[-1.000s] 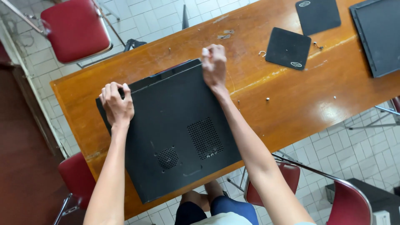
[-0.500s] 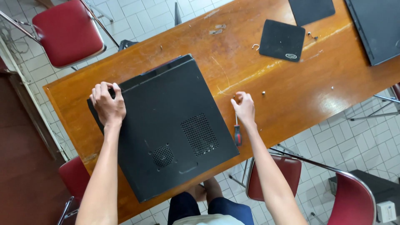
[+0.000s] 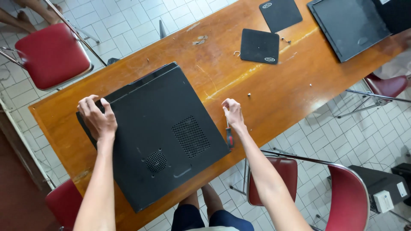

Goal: Attaching the side panel to a computer case, securing it with a screw, and performing a final visual inspection of the exterior from multiple angles.

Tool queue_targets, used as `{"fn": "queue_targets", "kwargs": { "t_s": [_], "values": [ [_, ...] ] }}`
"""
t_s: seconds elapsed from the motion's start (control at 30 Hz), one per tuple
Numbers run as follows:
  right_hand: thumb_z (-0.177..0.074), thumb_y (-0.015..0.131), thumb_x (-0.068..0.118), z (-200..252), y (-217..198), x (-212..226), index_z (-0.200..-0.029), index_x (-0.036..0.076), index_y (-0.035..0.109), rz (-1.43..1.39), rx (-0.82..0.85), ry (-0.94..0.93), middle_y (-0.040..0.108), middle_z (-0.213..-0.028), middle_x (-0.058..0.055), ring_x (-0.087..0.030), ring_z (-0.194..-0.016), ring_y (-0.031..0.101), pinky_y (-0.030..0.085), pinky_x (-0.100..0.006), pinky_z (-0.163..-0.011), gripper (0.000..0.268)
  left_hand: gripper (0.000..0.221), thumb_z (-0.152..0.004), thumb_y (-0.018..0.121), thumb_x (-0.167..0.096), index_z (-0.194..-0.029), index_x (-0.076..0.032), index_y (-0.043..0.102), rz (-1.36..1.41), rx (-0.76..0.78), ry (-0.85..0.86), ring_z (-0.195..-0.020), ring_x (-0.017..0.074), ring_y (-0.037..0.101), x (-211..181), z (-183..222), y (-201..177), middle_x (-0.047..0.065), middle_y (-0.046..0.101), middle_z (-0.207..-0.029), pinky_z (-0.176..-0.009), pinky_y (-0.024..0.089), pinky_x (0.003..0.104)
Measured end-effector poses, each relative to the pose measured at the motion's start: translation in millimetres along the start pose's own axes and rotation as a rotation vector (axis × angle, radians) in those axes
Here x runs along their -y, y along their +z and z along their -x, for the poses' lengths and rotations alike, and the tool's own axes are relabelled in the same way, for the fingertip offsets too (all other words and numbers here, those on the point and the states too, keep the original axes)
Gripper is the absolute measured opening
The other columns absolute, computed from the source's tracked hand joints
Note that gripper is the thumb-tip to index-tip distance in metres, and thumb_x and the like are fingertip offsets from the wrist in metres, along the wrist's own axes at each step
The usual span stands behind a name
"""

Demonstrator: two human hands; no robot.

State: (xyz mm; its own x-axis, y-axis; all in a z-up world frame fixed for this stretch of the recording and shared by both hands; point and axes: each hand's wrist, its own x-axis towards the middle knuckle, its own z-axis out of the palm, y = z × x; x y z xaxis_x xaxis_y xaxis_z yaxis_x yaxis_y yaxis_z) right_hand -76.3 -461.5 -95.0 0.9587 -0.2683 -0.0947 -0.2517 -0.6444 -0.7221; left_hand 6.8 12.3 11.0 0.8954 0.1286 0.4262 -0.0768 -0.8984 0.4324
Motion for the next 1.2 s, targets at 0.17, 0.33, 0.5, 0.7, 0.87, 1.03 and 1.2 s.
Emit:
{"fn": "queue_targets", "kwargs": {
  "t_s": [0.17,0.33,0.5,0.7,0.87,1.03,1.2],
  "values": [
    [-0.082,0.082,0.004,51.8,-24.7,37.2,-0.095,0.015,0.074,-0.336,-0.432,0.124,0.076,-0.091,-0.003,-0.014,-0.088,0.073,0.059,-0.027,-0.082,0.019,0.033,-0.098,0.061,-0.014,-0.129,-0.006,0.055,-0.071,0.032,0.223,-0.129,0.0368,0.050,-56.1,64.1,-27.7,0.017,0.051,-0.131,-0.107,0.041,0.051],
    [-0.078,0.089,0.015,170.8,0.0,20.0,-0.093,0.016,0.076,-0.538,-0.543,0.418,0.076,-0.088,0.000,-0.007,-0.084,0.067,0.056,-0.026,-0.080,0.020,0.057,-0.097,0.053,-0.027,-0.150,-0.007,0.048,-0.104,0.223,0.186,-0.149,0.0374,0.036,-114.4,162.3,-68.1,0.020,0.040,-0.161,-0.122,0.028,0.054],
    [-0.091,0.073,-0.005,295.7,39.2,-1.4,-0.123,-0.003,0.049,-1.130,-0.331,1.084,0.068,-0.120,-0.030,-0.038,-0.112,0.068,0.051,-0.046,-0.106,0.040,0.081,-0.092,0.057,-0.053,-0.160,-0.013,0.034,-0.071,0.476,0.168,-0.157,0.0361,0.016,-144.9,235.9,-105.1,0.019,0.022,-0.170,-0.126,0.014,0.054],
    [-0.089,0.076,-0.004,286.7,19.9,-2.1,-0.151,-0.002,0.034,-1.253,-0.180,1.052,0.055,-0.136,-0.020,-0.029,-0.120,0.064,0.051,-0.041,-0.111,0.075,0.107,-0.067,0.081,-0.064,-0.157,-0.023,0.039,-0.060,0.605,0.177,-0.153,0.0291,0.026,-138.3,216.9,-128.7,0.009,0.028,-0.167,-0.129,0.020,0.049],
    [-0.088,0.078,-0.005,287.7,-16.4,57.0,-0.122,0.002,0.049,-1.379,-0.171,1.040,0.063,-0.114,-0.012,-0.026,-0.111,0.070,0.057,-0.037,-0.106,0.045,0.101,-0.074,0.078,-0.063,-0.157,-0.024,0.038,-0.167,0.593,0.229,-0.152,0.0302,0.029,-135.3,229.8,-120.0,0.009,0.032,-0.164,-0.127,0.024,0.053],
    [-0.088,0.076,-0.006,295.7,-45.1,127.2,-0.113,0.005,0.053,-1.498,-0.091,1.013,0.062,-0.110,-0.009,-0.026,-0.110,0.070,0.058,-0.035,-0.103,0.036,0.088,-0.073,0.085,-0.047,-0.148,-0.021,0.048,-0.054,0.690,0.118,-0.149,0.0322,0.033,-151.8,220.8,-135.5,0.008,0.038,-0.159,-0.126,0.022,0.059],
    [-0.089,0.075,-0.006,297.0,-35.6,132.6,-0.116,0.003,0.049,-1.473,0.065,0.931,0.061,-0.110,-0.011,-0.025,-0.109,0.071,0.058,-0.035,-0.103,0.038,0.055,-0.083,0.084,-0.032,-0.133,-0.028,0.061,0.658,0.835,-0.045,-0.111,0.0094,0.068,-189.4,236.4,-165.0,-0.009,0.067,-0.126,-0.102,0.053,0.027]
  ]
}}
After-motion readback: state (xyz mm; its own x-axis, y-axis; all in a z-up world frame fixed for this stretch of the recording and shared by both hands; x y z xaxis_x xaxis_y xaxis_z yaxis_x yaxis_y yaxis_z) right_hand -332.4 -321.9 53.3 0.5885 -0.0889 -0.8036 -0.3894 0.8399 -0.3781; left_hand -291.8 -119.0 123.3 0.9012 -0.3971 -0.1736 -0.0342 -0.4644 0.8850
